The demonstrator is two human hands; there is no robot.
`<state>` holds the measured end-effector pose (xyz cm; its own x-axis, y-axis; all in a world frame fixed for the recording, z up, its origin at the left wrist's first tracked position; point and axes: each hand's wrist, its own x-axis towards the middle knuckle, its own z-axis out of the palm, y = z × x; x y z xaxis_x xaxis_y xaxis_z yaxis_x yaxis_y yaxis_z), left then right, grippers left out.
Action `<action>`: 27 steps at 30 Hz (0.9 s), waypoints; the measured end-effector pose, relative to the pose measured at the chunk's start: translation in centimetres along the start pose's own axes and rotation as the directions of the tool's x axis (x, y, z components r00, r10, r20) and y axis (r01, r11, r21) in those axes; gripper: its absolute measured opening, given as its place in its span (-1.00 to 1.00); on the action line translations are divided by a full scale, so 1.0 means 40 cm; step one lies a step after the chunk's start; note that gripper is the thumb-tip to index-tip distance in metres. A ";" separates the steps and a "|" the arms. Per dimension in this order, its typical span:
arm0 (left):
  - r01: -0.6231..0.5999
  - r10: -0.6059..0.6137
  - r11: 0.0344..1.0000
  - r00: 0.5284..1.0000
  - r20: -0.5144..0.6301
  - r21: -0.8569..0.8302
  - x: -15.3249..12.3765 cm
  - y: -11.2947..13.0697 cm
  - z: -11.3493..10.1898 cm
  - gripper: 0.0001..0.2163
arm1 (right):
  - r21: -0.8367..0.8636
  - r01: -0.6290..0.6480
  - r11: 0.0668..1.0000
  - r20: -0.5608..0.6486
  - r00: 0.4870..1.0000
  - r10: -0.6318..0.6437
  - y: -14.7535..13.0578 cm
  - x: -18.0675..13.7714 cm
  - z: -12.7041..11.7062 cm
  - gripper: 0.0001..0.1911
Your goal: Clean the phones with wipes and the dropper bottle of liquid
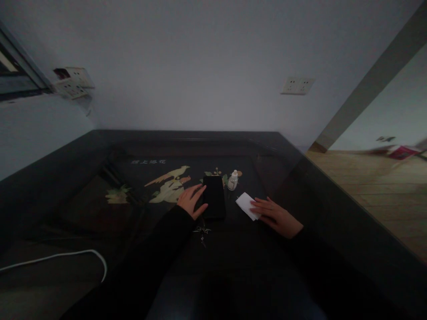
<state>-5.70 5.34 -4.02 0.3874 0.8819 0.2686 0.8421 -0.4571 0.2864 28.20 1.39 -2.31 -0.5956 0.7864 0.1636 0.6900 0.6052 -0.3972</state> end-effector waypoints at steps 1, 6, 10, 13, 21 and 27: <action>-0.048 0.048 0.999 0.999 -0.011 0.019 -0.008 -0.001 0.007 -0.46 | -0.021 0.014 1.000 0.004 1.000 -0.014 -0.006 -0.005 0.015 -0.61; -0.079 0.074 0.995 0.993 0.089 0.053 -0.021 0.003 0.029 -0.44 | -0.103 0.011 0.995 -0.088 0.996 -0.020 -0.062 0.029 0.065 -0.63; -0.069 0.064 0.997 0.992 0.105 0.039 -0.018 0.005 0.022 -0.44 | -0.122 -0.040 0.992 -0.152 0.988 0.021 -0.106 0.076 0.087 -0.65; -0.069 0.066 0.997 0.993 0.096 0.027 -0.020 0.005 0.018 -0.44 | -0.108 -0.082 0.991 -0.180 0.982 0.062 -0.130 0.100 0.098 -0.66; -0.073 0.073 0.997 0.992 0.100 -0.006 -0.021 -0.001 0.024 -0.43 | -0.136 -0.129 0.982 -0.191 0.976 0.102 -0.140 0.108 0.107 -0.64; -0.075 0.073 0.997 0.991 0.111 0.017 -0.025 -0.001 0.021 -0.42 | -0.204 -0.131 0.970 -0.170 0.981 0.096 -0.143 0.115 0.118 -0.63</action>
<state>-5.81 4.55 -5.08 0.4868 0.8538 0.1846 0.8168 -0.5199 0.2500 19.58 0.94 -3.55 -0.4477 0.8505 0.2760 0.8313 0.5096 -0.2220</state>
